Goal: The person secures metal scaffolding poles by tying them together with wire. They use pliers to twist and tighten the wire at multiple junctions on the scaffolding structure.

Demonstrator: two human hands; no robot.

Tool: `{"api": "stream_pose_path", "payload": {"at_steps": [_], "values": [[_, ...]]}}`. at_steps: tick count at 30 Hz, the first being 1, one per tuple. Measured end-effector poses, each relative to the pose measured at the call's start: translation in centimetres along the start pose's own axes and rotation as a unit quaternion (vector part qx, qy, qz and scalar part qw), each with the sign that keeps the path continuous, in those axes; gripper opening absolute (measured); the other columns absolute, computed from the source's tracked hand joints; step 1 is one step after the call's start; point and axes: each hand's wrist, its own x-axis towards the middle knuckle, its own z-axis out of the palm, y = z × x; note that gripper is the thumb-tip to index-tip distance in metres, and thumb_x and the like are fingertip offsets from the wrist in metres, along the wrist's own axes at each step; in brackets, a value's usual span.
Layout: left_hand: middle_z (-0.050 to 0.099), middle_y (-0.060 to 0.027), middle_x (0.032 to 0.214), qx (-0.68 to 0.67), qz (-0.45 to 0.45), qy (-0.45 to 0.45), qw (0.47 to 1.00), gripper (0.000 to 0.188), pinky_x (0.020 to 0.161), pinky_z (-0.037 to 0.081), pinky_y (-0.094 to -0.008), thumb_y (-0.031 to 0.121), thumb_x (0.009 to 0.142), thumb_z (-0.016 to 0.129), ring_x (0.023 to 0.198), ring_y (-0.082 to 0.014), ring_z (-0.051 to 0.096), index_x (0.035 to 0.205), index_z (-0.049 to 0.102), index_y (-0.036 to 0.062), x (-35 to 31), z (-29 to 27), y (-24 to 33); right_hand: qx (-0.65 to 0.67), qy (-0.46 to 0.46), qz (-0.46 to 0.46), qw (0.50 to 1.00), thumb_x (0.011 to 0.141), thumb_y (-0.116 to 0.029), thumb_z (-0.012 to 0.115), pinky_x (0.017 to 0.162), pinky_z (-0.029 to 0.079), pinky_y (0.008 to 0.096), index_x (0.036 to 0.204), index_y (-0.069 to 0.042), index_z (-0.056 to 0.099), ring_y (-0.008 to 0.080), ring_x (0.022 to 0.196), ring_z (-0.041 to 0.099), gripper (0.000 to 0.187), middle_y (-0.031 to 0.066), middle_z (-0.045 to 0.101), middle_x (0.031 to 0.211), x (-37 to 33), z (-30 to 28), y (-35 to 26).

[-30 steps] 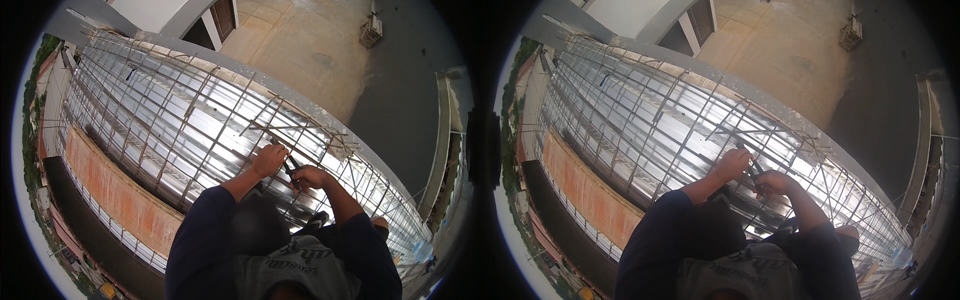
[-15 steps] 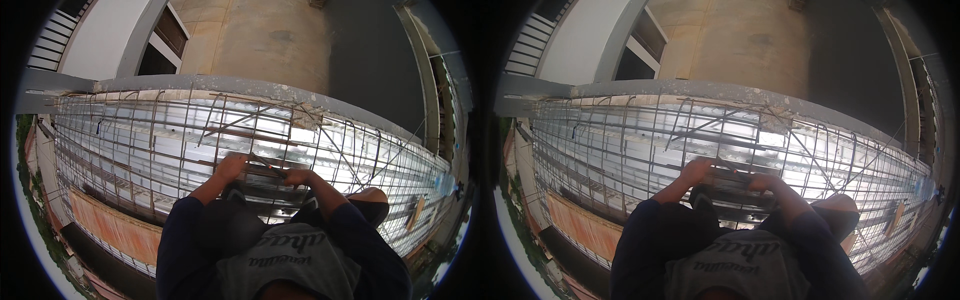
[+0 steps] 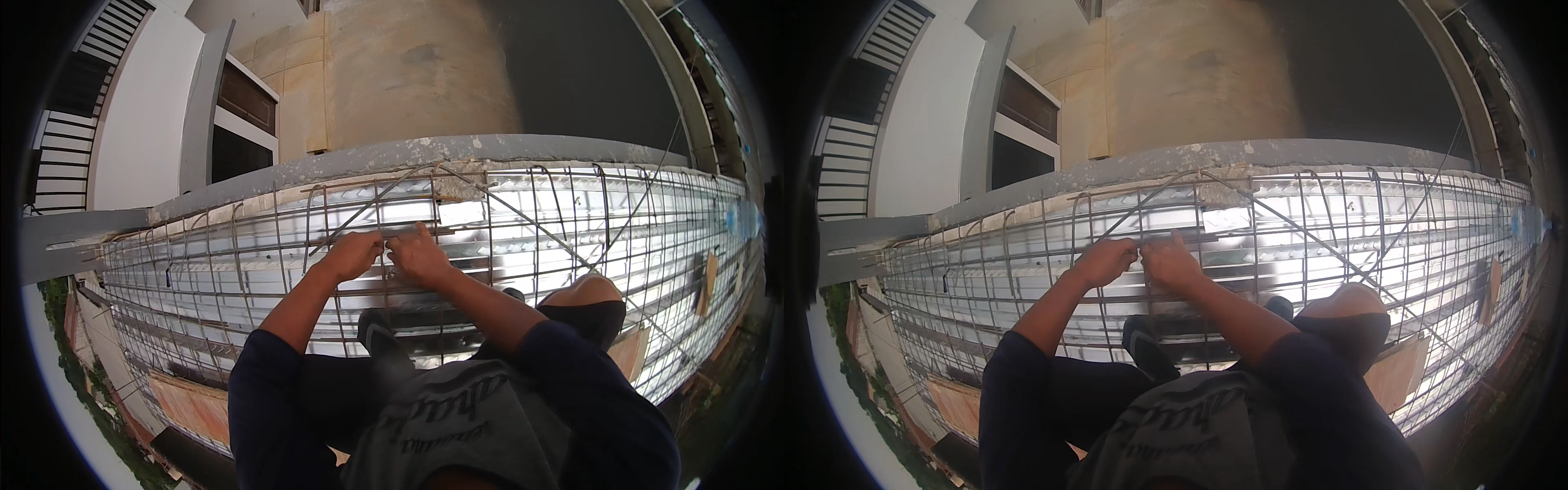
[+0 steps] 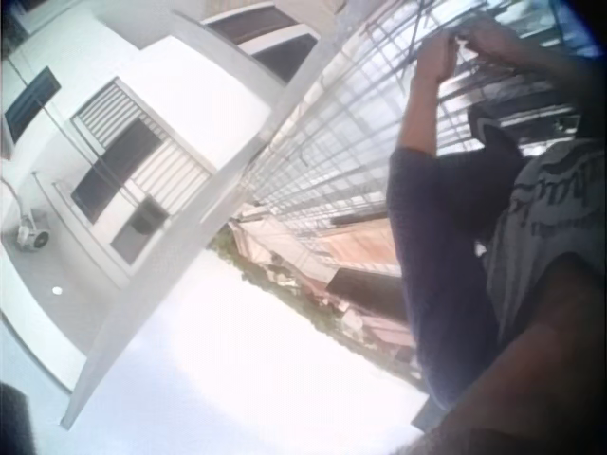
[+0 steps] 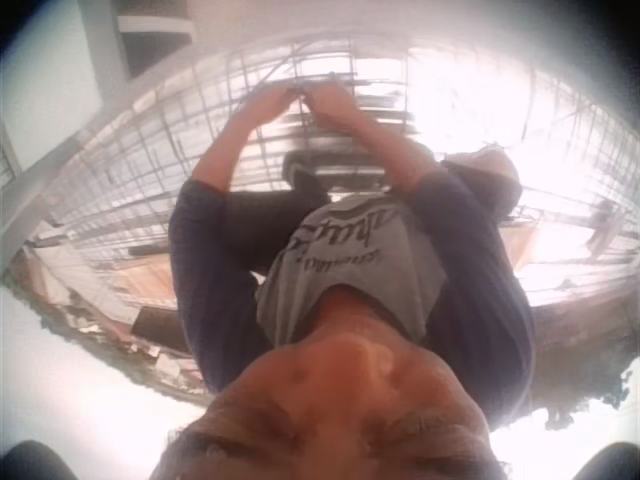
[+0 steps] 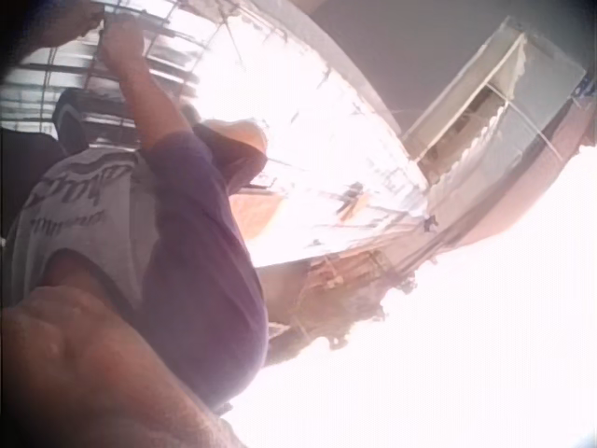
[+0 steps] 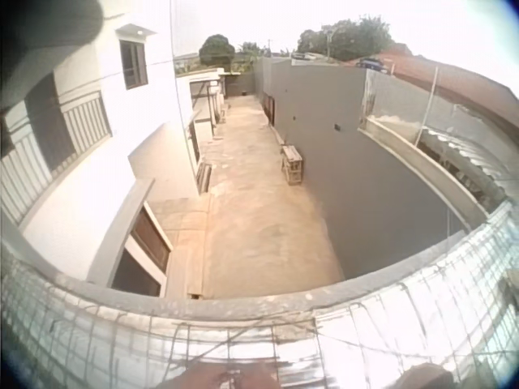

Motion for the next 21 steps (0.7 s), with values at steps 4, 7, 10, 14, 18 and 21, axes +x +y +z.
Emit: {"api": "stream_pose_path", "payload": {"at_steps": [4,7,10,14,18,21], "values": [[0.062,-0.0162,0.077,0.182,0.114,0.03,0.976,0.016,0.078,0.045,-0.0436,0.018,0.085,0.054,0.082,-0.034,0.058,0.085,0.063,0.0057,2.1,-2.0,-0.2,0.11,-0.002,0.089,0.99,0.088,-0.023,0.05,0.079,0.046,0.0494,0.093,-0.007,0.059,0.0324,0.087,0.063,0.019,0.013,0.066,0.087,0.9,-0.7,0.8],[0.062,-0.0165,0.085,0.134,0.1,0.083,0.982,0.014,0.078,0.044,-0.0442,0.016,0.085,0.055,0.084,-0.0337,0.056,0.086,0.061,0.0036,2.4,-2.0,-1.0,0.16,0.019,0.103,0.982,0.088,-0.023,0.05,0.077,0.048,0.0479,0.09,-0.007,0.062,0.0348,0.089,0.061,0.02,0.0161,0.065,0.09,1.1,-1.5,2.5],[0.061,-0.0158,0.087,0.083,0.035,0.056,0.994,0.014,0.08,0.044,-0.043,0.015,0.084,0.054,0.088,-0.0339,0.055,0.086,0.062,0.0023,2.4,-1.2,0.0,0.214,0.006,0.138,0.967,0.087,-0.026,0.051,0.081,0.048,0.0461,0.092,-0.008,0.065,0.0348,0.092,0.061,0.023,0.0156,0.065,0.094,0.5,-1.3,3.9],[0.062,-0.0174,0.088,0.047,-0.009,0.038,0.998,0.017,0.079,0.044,-0.0426,0.018,0.086,0.054,0.089,-0.0346,0.057,0.09,0.06,0.0024,1.9,-0.4,0.4,0.288,0.012,0.155,0.945,0.084,-0.029,0.054,0.085,0.047,0.0429,0.094,-0.009,0.069,0.0338,0.095,0.061,0.027,0.0145,0.066,0.098,0.5,0.1,5.0],[0.062,-0.0182,0.083,0.07,-0.05,0.038,0.996,0.016,0.073,0.045,-0.0459,0.019,0.089,0.052,0.082,-0.0375,0.059,0.088,0.059,0.005,2.9,0.3,1.2,0.306,0.022,0.159,0.938,0.082,-0.03,0.058,0.084,0.048,0.0421,0.093,-0.009,0.07,0.0325,0.093,0.062,0.027,0.0143,0.066,0.094,0.8,1.8,6.8],[0.063,-0.0184,0.078,0.075,-0.051,0.073,0.993,0.016,0.068,0.046,-0.0438,0.02,0.087,0.055,0.074,-0.0365,0.061,0.092,0.062,0.0066,3.8,1.1,0.0,0.318,0.031,0.14,0.937,0.082,-0.029,0.057,0.082,0.048,0.042,0.091,-0.009,0.07,0.033,0.089,0.062,0.025,0.0149,0.066,0.088,0.7,2.4,7.2]]}}
